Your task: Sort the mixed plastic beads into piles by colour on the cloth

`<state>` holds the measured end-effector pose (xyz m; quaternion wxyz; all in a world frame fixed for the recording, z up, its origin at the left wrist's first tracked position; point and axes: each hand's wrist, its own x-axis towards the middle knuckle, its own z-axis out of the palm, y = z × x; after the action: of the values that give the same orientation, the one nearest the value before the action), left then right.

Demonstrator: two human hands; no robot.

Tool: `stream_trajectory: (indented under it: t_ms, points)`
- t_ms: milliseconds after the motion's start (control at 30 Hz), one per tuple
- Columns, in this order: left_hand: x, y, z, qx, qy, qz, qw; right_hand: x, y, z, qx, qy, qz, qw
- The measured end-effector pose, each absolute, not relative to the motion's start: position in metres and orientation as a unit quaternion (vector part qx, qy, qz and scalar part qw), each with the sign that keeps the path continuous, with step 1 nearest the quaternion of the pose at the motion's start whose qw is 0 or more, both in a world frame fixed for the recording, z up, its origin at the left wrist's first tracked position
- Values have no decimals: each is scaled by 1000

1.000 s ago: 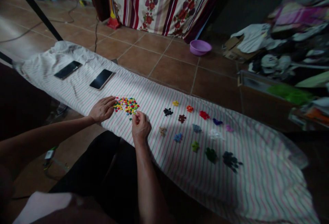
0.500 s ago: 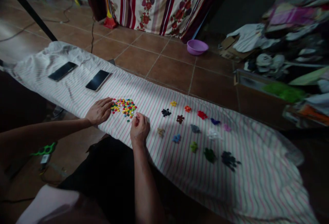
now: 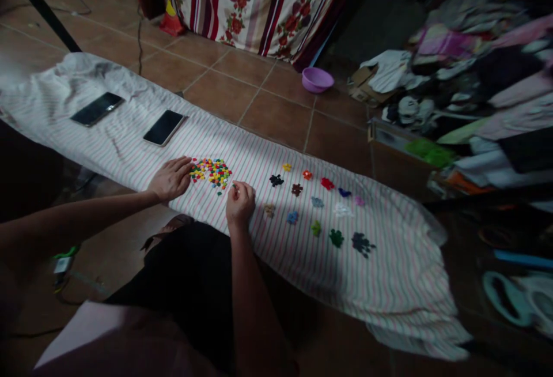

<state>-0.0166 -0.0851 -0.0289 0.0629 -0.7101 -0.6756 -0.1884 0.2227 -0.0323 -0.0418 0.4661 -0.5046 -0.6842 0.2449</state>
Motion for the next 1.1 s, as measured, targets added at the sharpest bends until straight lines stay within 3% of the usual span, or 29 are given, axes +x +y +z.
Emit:
stream_trajectory:
  t_ms: [433,667,1100]
  points:
    - [-15,-86,-23,-709,-669,-216,44,212,-45,-36,-533,-677,308,403]
    - [-13,-87,-24,-703,-672,-228,45,197,-60,-32,-575,-699,233,355]
    - [-12,-85,-29,-698,-664,-256,77,181,-52,-19,-550,-727,214,352]
